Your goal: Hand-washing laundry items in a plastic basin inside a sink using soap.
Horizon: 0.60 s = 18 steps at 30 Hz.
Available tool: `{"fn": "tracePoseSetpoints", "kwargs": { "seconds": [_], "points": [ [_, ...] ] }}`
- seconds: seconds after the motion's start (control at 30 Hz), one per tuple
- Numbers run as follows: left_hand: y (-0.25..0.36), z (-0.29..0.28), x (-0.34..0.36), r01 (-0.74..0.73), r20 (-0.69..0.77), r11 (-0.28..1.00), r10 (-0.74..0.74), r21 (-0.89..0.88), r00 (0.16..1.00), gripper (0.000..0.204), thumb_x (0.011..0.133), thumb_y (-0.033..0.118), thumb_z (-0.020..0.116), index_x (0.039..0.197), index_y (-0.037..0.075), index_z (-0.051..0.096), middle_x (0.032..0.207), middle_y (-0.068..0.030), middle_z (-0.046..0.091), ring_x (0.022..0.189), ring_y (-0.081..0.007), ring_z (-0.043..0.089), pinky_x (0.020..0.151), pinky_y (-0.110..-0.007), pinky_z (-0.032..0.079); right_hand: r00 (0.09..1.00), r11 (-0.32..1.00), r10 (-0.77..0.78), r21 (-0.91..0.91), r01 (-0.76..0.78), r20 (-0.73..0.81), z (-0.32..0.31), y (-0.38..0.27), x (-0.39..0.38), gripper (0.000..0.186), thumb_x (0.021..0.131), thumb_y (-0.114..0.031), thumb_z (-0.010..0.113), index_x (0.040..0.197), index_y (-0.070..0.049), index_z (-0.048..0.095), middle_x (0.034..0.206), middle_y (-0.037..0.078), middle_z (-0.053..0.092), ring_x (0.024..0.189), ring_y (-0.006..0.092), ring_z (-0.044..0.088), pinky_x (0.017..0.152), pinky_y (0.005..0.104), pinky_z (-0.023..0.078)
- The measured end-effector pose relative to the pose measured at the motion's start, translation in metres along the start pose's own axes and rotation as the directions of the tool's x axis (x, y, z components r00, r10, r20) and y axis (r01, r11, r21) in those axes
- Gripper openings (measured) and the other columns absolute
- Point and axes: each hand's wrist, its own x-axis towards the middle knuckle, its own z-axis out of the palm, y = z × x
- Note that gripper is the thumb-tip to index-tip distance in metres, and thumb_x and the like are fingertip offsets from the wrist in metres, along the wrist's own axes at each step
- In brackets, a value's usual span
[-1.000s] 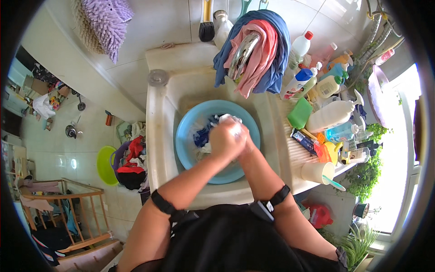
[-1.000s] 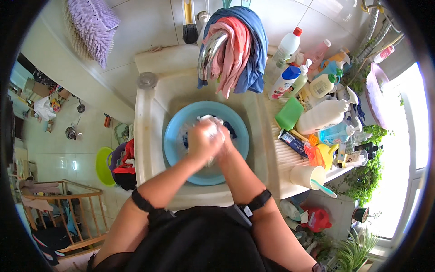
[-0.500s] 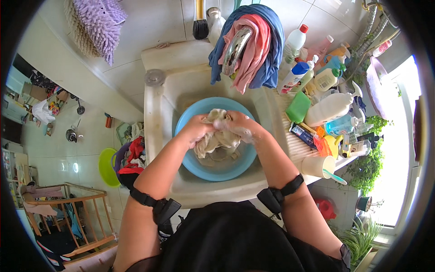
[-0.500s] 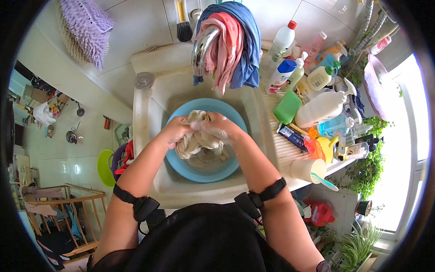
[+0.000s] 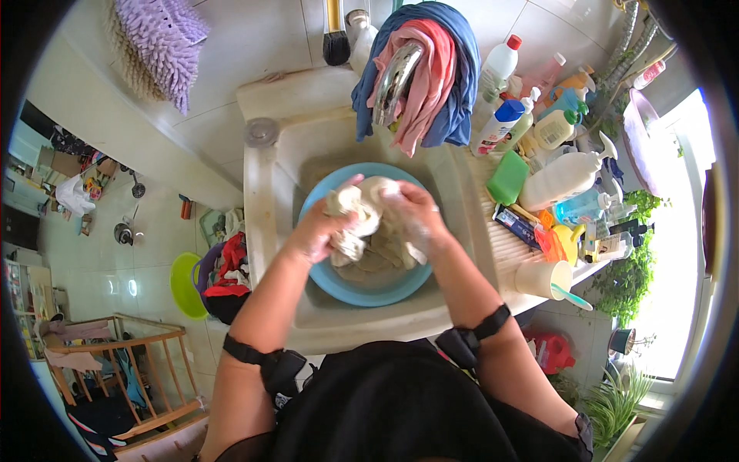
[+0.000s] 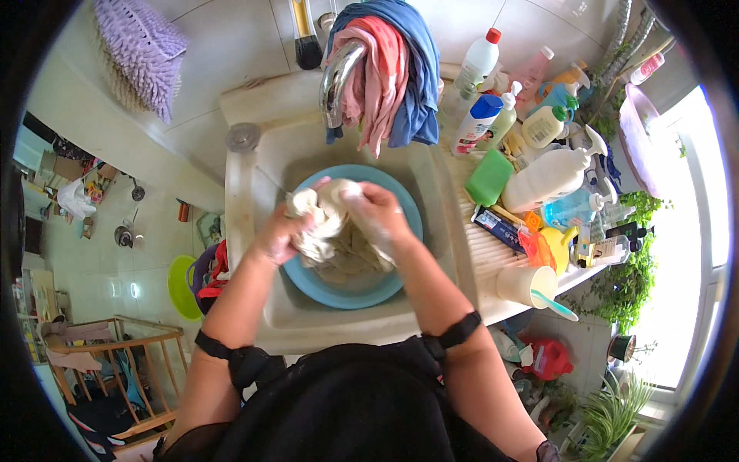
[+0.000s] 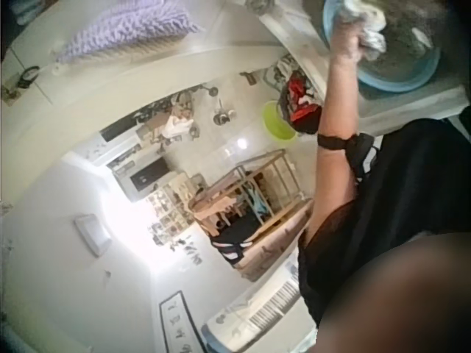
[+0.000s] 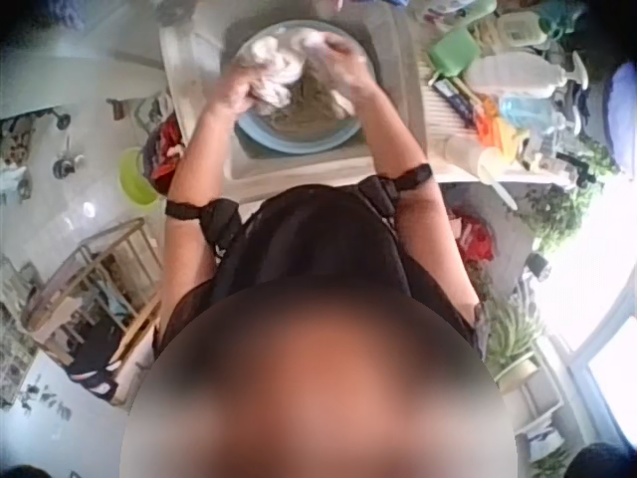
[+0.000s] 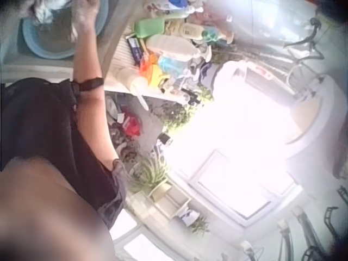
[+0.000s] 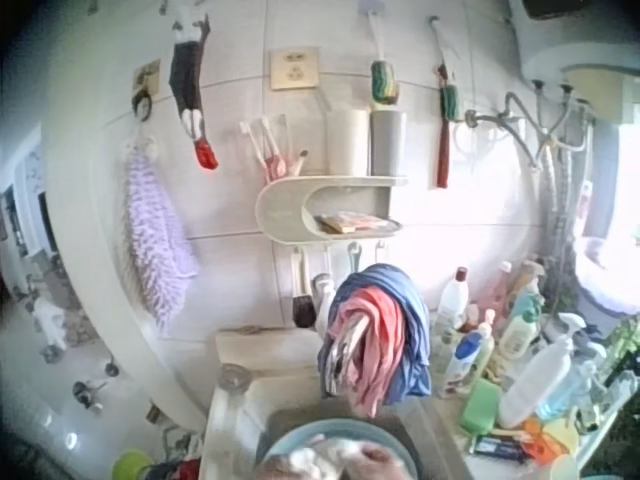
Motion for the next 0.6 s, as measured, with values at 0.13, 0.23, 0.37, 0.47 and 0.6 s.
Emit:
{"fn": "tracePoseSetpoints", "kwargs": {
  "seconds": [0.13,0.23,0.37,0.47,0.6],
  "points": [
    [-0.012,0.024,0.006,-0.049,-0.117,0.998,0.053,0.039,0.992,0.033,0.075,0.008,0.064,0.106,0.001,0.052,0.091,-0.0032,0.057,0.083,-0.0123,0.055,0.072,-0.026,0.044,0.99,0.982,-0.099,-0.15,0.114,0.103,0.018,-0.007,0.004,0.022,0.082,-0.015,0.058,0.097,0.0,0.058,0.086,0.003,0.058,0.078,0.0098,0.054,0.072,0.0241,0.043],
    [-0.009,0.015,0.009,-0.057,-0.187,0.97,0.103,0.236,0.977,0.027,0.077,0.01,0.062,0.101,0.002,0.053,0.088,-0.0038,0.058,0.079,-0.012,0.056,0.068,-0.025,0.045,0.978,0.989,0.112,-0.113,-0.092,0.178,0.011,-0.026,-0.005,0.024,0.081,-0.015,0.058,0.098,0.001,0.057,0.089,0.003,0.058,0.079,0.0098,0.054,0.074,0.0242,0.043],
    [-0.012,0.015,0.009,-0.054,-0.19,0.878,0.162,0.475,0.968,0.023,0.079,0.014,0.061,0.099,0.003,0.054,0.086,-0.003,0.059,0.075,-0.0107,0.056,0.065,-0.025,0.046,0.926,0.965,0.078,-0.263,0.023,0.369,-0.027,-0.004,0.005,0.03,0.076,-0.014,0.063,0.103,-0.001,0.055,0.089,0.002,0.058,0.079,0.0074,0.055,0.07,0.0224,0.044],
    [-0.003,0.014,0.009,-0.113,-0.283,0.868,0.277,0.483,0.918,0.023,0.079,0.013,0.061,0.098,0.002,0.054,0.088,-0.0039,0.059,0.076,-0.011,0.056,0.067,-0.025,0.046,0.918,0.861,0.153,-0.505,0.058,0.366,-0.039,0.0,-0.001,0.031,0.069,-0.015,0.07,0.094,0.0,0.058,0.08,0.003,0.06,0.074,0.0077,0.054,0.066,0.023,0.044],
    [0.018,0.006,0.007,-0.188,-0.249,0.87,0.327,0.457,0.912,0.025,0.084,0.016,0.054,0.102,0.0,0.051,0.097,-0.0096,0.059,0.085,-0.0155,0.057,0.075,-0.029,0.046,0.935,0.621,0.218,-0.779,0.088,0.279,-0.055,0.028,-0.007,0.037,0.065,-0.028,0.073,0.086,0.001,0.062,0.073,0.005,0.058,0.069,0.0103,0.052,0.064,0.0277,0.042]
  ]
}}
